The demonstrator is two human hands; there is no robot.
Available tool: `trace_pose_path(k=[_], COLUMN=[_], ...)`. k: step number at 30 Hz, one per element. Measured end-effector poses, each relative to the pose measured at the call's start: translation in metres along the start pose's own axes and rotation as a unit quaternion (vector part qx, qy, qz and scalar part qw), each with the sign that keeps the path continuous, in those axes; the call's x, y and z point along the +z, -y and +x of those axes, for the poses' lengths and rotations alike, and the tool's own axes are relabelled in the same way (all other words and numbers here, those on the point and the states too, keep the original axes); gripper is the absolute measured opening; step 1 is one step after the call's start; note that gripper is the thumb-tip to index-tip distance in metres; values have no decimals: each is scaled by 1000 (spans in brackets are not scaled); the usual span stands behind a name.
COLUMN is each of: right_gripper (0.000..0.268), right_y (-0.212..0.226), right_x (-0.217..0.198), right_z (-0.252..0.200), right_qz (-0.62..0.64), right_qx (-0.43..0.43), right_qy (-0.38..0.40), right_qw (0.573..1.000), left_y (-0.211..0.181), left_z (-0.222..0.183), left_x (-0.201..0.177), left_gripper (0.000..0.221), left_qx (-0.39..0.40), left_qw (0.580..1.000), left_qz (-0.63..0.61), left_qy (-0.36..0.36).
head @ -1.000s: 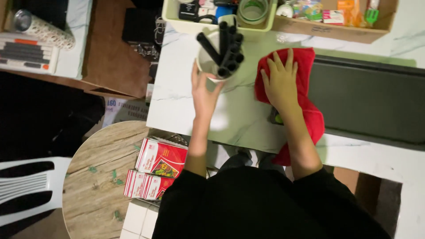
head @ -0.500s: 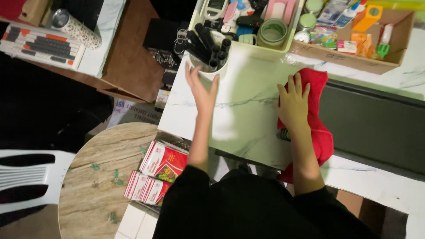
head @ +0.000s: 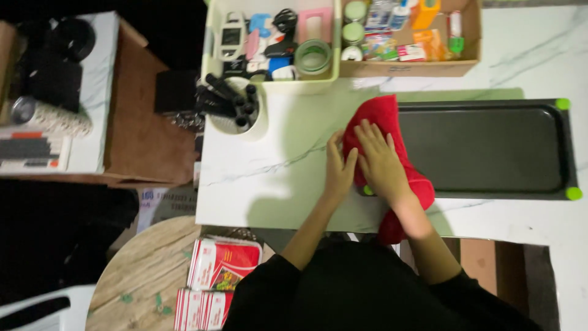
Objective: Cleaning and organizing black plastic trays and pipes using a red cloth on a workspace.
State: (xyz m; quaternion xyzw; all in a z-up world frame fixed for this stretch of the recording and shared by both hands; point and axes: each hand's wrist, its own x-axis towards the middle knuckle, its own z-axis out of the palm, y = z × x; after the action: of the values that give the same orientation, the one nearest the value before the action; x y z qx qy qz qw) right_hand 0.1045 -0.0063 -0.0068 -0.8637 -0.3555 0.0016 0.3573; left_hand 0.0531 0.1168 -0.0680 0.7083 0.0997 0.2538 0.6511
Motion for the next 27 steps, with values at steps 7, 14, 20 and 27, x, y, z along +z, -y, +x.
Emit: trace_pose_path(k=[7, 14, 20, 27], right_gripper=[54, 51, 63, 65], right_y=[-20, -59, -47, 10], right_x=[-26, -1, 6, -15], right_z=[53, 92, 75, -10], right_qz=[-267, -162, -122, -52], right_qx=[-75, -44, -22, -43], right_qy=[77, -17, -84, 36], right_qw=[958, 986, 989, 997], left_y=[3, 35, 78, 67], left_z=[-4, 11, 17, 13], left_x=[31, 28, 26, 40], left_gripper=[85, 98, 69, 65], left_qx=[9, -78, -84, -93], left_qw=[1000, 992, 993, 987], left_qz=[17, -86, -34, -124], left_qy=[-25, 54, 71, -45])
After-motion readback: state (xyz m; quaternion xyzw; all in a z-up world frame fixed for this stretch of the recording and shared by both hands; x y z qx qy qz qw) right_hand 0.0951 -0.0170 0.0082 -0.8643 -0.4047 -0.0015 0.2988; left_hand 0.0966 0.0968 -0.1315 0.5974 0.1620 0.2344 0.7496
